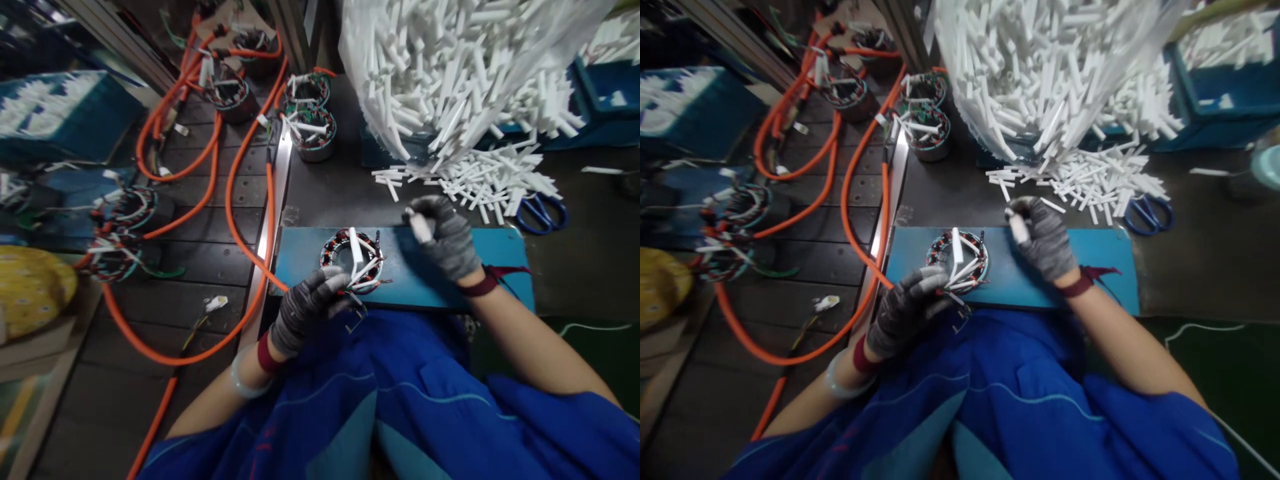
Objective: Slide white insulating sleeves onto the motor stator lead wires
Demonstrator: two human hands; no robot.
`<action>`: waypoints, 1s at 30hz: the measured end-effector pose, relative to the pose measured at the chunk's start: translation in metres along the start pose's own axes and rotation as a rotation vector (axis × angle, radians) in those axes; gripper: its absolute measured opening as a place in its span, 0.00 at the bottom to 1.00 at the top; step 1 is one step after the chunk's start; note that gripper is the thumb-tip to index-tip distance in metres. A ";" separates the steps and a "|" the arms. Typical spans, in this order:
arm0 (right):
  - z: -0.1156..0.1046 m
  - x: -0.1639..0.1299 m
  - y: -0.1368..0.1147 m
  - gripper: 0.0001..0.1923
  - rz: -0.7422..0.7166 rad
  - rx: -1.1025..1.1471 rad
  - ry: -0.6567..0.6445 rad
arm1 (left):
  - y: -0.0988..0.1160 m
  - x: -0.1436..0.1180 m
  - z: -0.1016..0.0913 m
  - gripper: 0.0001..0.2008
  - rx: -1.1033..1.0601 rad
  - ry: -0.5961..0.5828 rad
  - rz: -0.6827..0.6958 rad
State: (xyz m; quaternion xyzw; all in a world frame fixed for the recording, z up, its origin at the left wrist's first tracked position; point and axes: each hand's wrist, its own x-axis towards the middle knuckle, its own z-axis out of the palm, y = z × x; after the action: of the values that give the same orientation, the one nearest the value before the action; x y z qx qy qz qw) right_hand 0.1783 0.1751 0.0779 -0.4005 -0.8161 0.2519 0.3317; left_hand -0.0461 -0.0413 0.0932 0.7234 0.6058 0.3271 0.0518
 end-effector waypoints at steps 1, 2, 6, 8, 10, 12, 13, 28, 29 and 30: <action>-0.003 -0.011 -0.009 0.11 0.005 0.147 -0.026 | 0.001 0.000 0.001 0.15 0.033 0.013 0.028; -0.005 -0.019 -0.017 0.10 0.019 0.259 -0.098 | 0.003 0.000 0.002 0.14 0.058 0.023 0.050; -0.012 -0.029 -0.030 0.10 0.076 0.457 -0.347 | 0.004 0.002 0.002 0.14 0.105 0.041 0.097; -0.013 -0.023 -0.027 0.11 0.060 0.485 -0.411 | 0.004 0.003 0.000 0.13 0.143 0.037 0.111; -0.015 -0.016 -0.023 0.12 0.004 0.498 -0.460 | 0.004 0.002 -0.002 0.12 0.189 0.004 0.110; -0.018 -0.010 -0.022 0.14 -0.083 0.445 -0.516 | 0.005 0.000 -0.002 0.13 0.238 -0.049 0.089; -0.020 -0.007 -0.024 0.16 -0.137 0.381 -0.549 | 0.005 -0.001 -0.002 0.13 0.260 -0.082 0.076; -0.008 -0.004 -0.018 0.32 0.291 0.538 -0.872 | -0.006 0.026 -0.006 0.23 0.126 -0.464 0.011; -0.008 -0.007 -0.017 0.32 0.314 0.551 -0.857 | -0.006 0.026 -0.006 0.23 0.114 -0.455 0.014; -0.009 -0.008 -0.018 0.30 0.292 0.525 -0.822 | -0.006 0.025 -0.006 0.24 0.099 -0.452 0.011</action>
State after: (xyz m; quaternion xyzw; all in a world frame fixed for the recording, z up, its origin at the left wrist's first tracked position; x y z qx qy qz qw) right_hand 0.1802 0.1596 0.0930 -0.2814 -0.7237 0.6293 0.0338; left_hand -0.0535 -0.0188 0.1051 0.7832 0.5903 0.1268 0.1486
